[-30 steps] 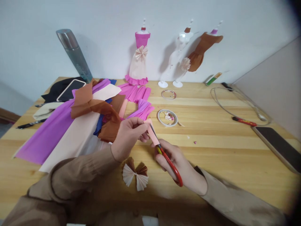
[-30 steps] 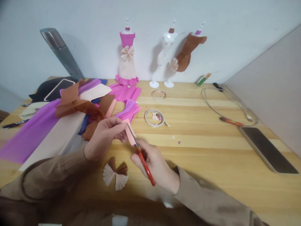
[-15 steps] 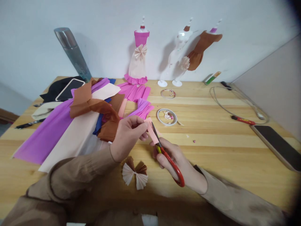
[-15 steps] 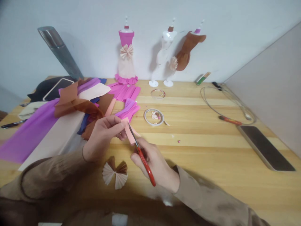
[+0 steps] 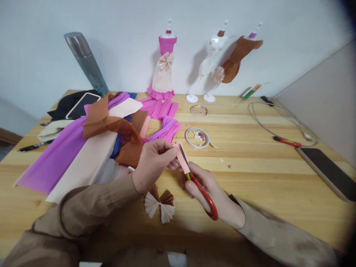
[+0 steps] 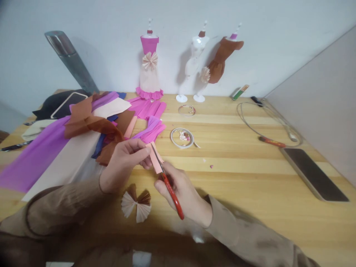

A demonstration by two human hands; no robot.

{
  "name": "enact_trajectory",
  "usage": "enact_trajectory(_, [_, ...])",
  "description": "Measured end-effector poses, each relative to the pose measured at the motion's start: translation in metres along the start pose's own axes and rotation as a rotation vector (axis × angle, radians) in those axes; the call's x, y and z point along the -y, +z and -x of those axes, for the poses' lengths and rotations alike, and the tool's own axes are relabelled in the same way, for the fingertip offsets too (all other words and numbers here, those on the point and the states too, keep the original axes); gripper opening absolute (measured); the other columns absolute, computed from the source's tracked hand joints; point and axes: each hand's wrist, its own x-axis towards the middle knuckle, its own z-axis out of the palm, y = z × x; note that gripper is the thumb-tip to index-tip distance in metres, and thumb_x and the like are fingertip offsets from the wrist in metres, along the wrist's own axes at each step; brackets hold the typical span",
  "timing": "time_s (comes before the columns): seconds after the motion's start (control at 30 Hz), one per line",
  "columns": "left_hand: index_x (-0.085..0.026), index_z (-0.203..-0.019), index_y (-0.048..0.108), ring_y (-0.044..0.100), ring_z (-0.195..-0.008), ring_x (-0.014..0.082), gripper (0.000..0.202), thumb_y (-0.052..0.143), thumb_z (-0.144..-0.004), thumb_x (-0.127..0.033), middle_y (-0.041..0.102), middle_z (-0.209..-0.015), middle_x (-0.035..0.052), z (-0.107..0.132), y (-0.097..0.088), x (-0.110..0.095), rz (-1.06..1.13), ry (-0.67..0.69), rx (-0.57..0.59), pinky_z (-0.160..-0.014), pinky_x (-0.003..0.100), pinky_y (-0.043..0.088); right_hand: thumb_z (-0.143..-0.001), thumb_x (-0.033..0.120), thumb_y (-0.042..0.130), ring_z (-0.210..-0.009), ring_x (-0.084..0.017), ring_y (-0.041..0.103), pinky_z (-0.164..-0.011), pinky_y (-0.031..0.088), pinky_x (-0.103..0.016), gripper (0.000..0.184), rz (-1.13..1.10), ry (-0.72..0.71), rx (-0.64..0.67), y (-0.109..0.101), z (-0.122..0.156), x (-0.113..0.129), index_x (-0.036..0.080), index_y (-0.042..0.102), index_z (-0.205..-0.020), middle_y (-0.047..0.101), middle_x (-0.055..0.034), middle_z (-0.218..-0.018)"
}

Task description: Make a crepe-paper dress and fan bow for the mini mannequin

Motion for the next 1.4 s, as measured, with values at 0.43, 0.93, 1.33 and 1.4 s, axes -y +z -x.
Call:
enact_trajectory(0.43, [-0.013,-0.063,0.059,0.060,-0.049,0.0099,0.018,0.065,-0.073,-0.026,0.064,-0.054,0.0019,-0.0022,-0.0003,0.0004,0.017,-0.016,0.013,-0.051,0.020,0.050,-0.094,0.044,0.045,-0.049,-0.010,0.039,-0.048,0.034,-0.024,0.029,-0.026,0.014,-0.034,0.0039,-0.0006,-0.0047,0.017,0.054,-0.099,0.045,0.0035,-0.061])
enact_trajectory(0.93, [-0.013,-0.062,0.059,0.059,-0.048,0.0091,0.020,0.065,-0.074,-0.028,0.064,-0.054,0.0023,-0.0018,-0.0006,0.0011,0.049,-0.033,0.007,-0.051,0.019,0.049,-0.093,0.045,0.048,-0.047,-0.009,0.036,-0.045,0.032,-0.023,0.029,-0.047,0.035,-0.060,0.0064,0.0002,-0.0055,0.018,0.054,-0.099,0.042,0.0049,-0.057])
enact_trajectory(1.33, [-0.014,-0.061,0.058,0.060,-0.046,0.0093,0.019,0.065,-0.073,-0.026,0.064,-0.053,0.0019,-0.0019,-0.0007,-0.0011,0.055,-0.043,0.014,-0.049,0.019,0.049,-0.092,0.051,0.048,-0.043,-0.007,0.032,-0.042,0.028,-0.022,0.032,-0.121,0.106,-0.027,0.0067,0.0018,-0.0086,0.019,0.049,-0.090,0.037,0.0071,-0.057])
enact_trajectory(1.4, [-0.014,-0.061,0.058,0.060,-0.047,0.0095,0.019,0.065,-0.073,-0.026,0.065,-0.054,0.0022,-0.0021,-0.0009,-0.0006,0.059,-0.048,0.015,-0.050,0.019,0.049,-0.092,0.051,0.049,-0.043,-0.007,0.032,-0.041,0.028,-0.022,0.032,-0.127,0.105,-0.029,0.0068,0.0015,-0.0093,0.019,0.049,-0.088,0.037,0.0070,-0.058])
